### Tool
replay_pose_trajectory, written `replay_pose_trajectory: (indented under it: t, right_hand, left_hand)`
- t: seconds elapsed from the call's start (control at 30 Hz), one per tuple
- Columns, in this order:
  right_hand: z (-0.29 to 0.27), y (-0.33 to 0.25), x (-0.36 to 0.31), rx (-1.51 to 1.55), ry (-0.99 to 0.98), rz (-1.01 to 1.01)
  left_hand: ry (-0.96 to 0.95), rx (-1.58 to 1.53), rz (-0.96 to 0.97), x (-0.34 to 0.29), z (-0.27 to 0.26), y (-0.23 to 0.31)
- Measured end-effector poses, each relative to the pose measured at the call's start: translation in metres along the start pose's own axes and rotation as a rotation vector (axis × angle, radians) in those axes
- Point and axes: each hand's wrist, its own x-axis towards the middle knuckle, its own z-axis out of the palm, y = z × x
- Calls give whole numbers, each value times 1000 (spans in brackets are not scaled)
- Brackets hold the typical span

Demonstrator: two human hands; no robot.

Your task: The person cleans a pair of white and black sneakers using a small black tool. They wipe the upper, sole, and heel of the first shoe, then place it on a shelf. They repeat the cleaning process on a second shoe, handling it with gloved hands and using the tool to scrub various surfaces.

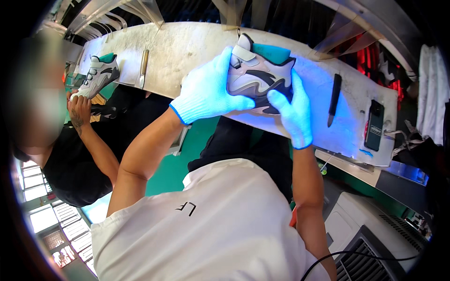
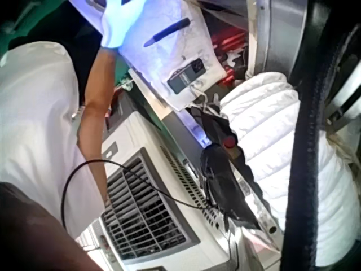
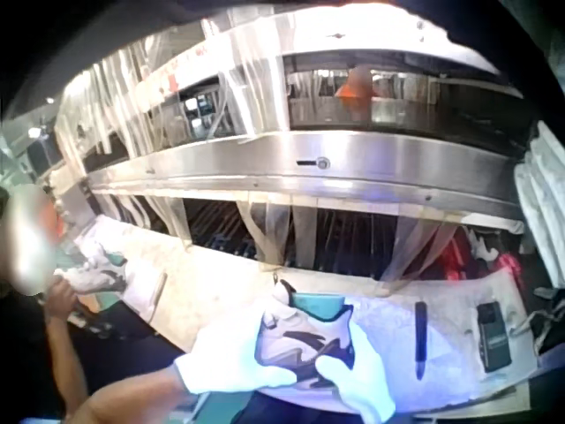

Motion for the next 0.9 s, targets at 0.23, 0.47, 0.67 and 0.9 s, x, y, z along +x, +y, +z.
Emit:
replay_pose_trajectory:
  t: [0.23, 0.47, 0.67, 0.9]
  right_hand:
    - [-94, 13, 30, -1318, 594, -118]
    - [-104, 39, 23, -1241, 318, -132]
    - [-48, -39, 18, 236, 282, 89]
    - [52, -71, 53, 540, 281, 68]
  left_hand:
    - [-44, 92, 168, 7, -7, -8]
    - [15, 12, 260, 6, 2, -19]
    - [78, 9, 271, -15, 2, -19]
    - [88, 39, 251, -13, 1, -18]
